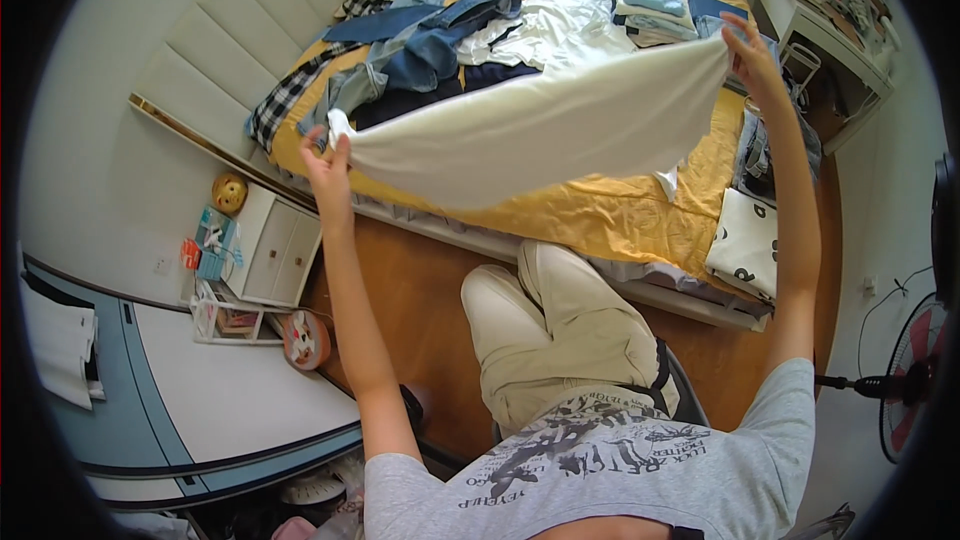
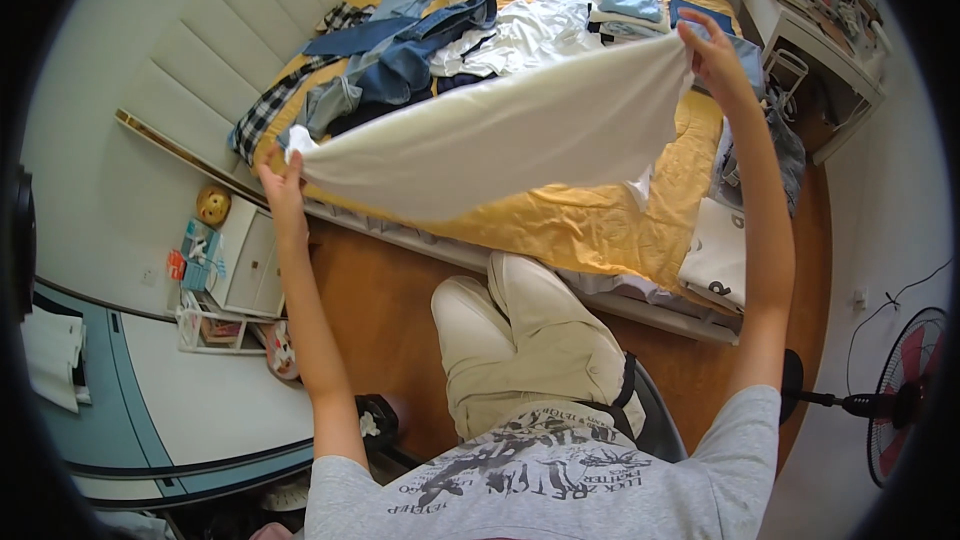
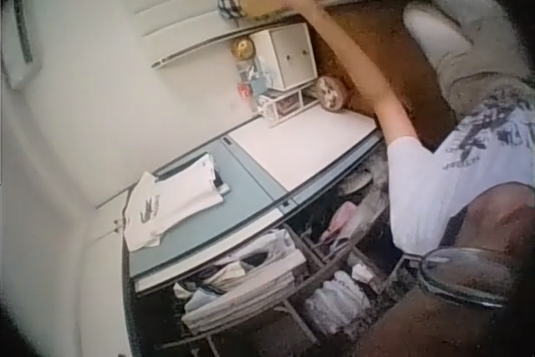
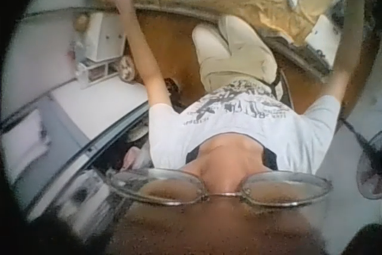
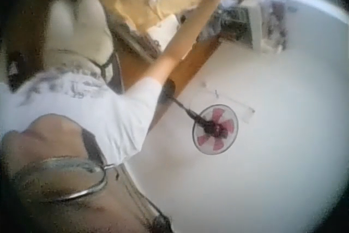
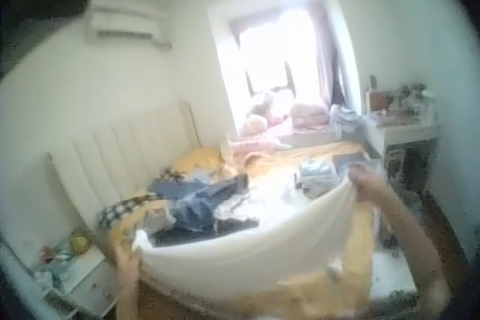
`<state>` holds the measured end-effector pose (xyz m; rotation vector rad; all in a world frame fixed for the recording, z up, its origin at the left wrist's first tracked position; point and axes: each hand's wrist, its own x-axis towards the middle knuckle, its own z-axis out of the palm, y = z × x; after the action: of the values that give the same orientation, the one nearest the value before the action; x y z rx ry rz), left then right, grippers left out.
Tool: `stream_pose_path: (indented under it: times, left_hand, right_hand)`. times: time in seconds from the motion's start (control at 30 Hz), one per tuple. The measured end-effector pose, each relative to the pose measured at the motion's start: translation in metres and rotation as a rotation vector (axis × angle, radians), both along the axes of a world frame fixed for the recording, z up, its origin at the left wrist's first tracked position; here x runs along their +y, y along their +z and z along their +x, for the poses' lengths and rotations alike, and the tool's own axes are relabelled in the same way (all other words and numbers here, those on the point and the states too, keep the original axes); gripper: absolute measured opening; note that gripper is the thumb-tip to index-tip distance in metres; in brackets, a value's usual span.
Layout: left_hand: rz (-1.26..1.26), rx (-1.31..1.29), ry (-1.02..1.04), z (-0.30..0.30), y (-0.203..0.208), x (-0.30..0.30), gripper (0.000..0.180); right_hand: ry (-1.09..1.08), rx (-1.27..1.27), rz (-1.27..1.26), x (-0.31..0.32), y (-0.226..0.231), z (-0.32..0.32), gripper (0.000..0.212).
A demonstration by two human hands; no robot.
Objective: The person folds several clothing items by hand on a bed, including shorts and shirts.
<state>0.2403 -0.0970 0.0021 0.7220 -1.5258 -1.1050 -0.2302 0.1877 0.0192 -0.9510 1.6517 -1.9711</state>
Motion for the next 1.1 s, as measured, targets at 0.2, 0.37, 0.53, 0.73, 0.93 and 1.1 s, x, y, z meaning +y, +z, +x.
stream_pose_path:
  times: [0.2, 0.37, 0.53, 0.73, 0.93, 1.1]
  left_hand:
    - [-0.119, -0.005, -0.190, 0.000, 0.060, -0.013, 0.018]
    - [-0.142, -0.159, -0.212, -0.003, 0.052, -0.010, 0.020]
    - [-0.105, -0.269, -0.218, -0.005, 0.046, -0.008, 0.023]
    - [-0.100, -0.336, -0.245, -0.011, 0.039, -0.009, 0.022]
    - [-0.156, -0.463, -0.130, -0.004, 0.020, -0.022, 0.018]
    - [-0.283, -0.480, 0.125, 0.005, 0.008, 0.005, 0.017]
  right_hand:
    - [0.183, 0.210, 0.009, 0.025, 0.063, 0.005, 0.037]
    - [0.128, 0.410, 0.208, 0.043, 0.063, 0.009, 0.030]
    - [0.135, 0.514, 0.303, 0.045, 0.056, 0.000, 0.025]
    - [0.089, 0.614, 0.322, 0.038, 0.035, -0.022, 0.023]
    - [-0.136, 0.703, 0.394, 0.036, 0.026, -0.013, 0.021]
    - [-0.476, 0.749, 0.157, 0.049, 0.015, 0.025, 0.021]
